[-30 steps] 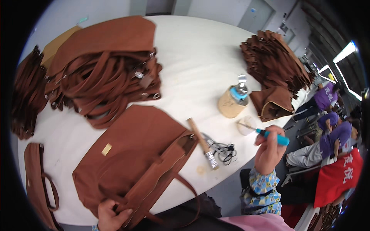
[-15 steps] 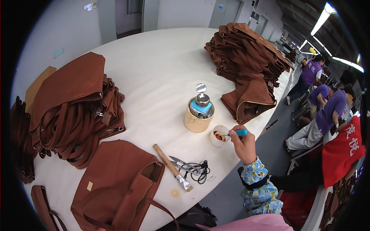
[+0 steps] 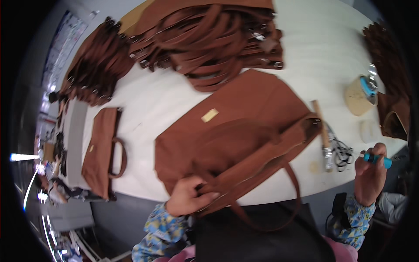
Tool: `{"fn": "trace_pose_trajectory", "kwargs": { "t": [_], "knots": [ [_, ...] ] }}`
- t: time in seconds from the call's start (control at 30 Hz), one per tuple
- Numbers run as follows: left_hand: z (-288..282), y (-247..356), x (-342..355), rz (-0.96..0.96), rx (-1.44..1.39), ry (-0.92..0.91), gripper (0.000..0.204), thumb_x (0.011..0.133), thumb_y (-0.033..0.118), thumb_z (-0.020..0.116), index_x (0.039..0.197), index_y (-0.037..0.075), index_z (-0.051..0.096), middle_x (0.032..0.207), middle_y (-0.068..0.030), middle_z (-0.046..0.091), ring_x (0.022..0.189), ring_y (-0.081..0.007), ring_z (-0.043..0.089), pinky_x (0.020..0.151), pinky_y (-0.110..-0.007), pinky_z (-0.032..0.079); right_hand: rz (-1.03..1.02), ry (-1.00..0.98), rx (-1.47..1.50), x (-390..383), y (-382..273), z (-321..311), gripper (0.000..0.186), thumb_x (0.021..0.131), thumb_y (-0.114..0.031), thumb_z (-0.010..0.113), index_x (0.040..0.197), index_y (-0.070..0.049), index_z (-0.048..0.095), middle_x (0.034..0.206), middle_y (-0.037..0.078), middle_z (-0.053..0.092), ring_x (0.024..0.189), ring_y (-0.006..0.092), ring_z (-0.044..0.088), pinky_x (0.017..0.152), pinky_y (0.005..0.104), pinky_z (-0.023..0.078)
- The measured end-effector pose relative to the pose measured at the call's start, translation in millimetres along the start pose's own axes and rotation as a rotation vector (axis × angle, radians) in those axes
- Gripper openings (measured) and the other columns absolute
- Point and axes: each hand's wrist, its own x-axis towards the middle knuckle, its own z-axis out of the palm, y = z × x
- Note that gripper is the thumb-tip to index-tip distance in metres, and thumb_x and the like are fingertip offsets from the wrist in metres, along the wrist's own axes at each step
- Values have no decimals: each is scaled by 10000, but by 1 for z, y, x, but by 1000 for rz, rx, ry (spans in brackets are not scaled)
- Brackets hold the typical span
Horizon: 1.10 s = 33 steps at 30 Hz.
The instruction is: Apply a finish or edge coating to leather bags using an applicator tool and a container of liquid finish.
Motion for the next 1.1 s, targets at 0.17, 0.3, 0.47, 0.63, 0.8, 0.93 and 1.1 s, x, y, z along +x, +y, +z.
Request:
{"fn": "trace_pose_trajectory", "kwargs": {
  "t": [0.17,0.3,0.47,0.63,0.8,0.93,1.1],
  "knots": [
    [3,6,-1,124,-111,-11,200,693,60,667,856,4,567,657,-62,555,549,-107,515,503,-250,403,508,-365,65,-25,43,78,283,758,-188,624,860,50,511,773,126,561,703,207,617,635,283,517],
    [-2,10,-2,151,-84,-42,206,692,48,651,870,6,557,668,-77,561,546,-147,535,505,-263,411,687,-513,76,-34,57,110,179,804,-64,560,926,59,520,835,124,568,796,195,609,741,285,497],
    [-3,0,-5,132,-92,-16,160,673,59,647,766,10,527,619,-106,510,510,-248,502,479,-303,394,722,-615,-47,-39,63,124,204,813,-68,572,968,53,517,900,115,555,844,199,601,768,299,495],
    [-2,-1,-3,185,-82,15,171,659,65,651,726,12,503,587,-107,482,498,-265,489,466,-326,379,702,-579,-71,-40,64,123,224,813,-94,581,963,58,513,890,114,556,846,204,602,781,307,496],
    [-2,-1,-3,202,-83,30,173,658,67,652,724,14,501,584,-108,483,496,-267,488,466,-332,379,709,-563,-93,-40,63,124,235,816,-112,581,960,59,511,890,116,553,853,209,602,781,304,497],
    [-1,0,-2,197,-80,25,166,662,68,649,733,14,510,593,-112,502,506,-264,507,474,-325,391,718,-559,-89,-39,64,123,238,815,-113,580,964,60,508,892,117,551,864,212,599,789,307,497],
    [-1,0,-2,196,-82,23,161,667,68,646,740,11,515,601,-115,518,514,-260,521,476,-319,400,724,-561,-86,-39,65,122,233,816,-103,576,969,59,507,902,118,549,870,214,596,799,312,495]
  ]
}}
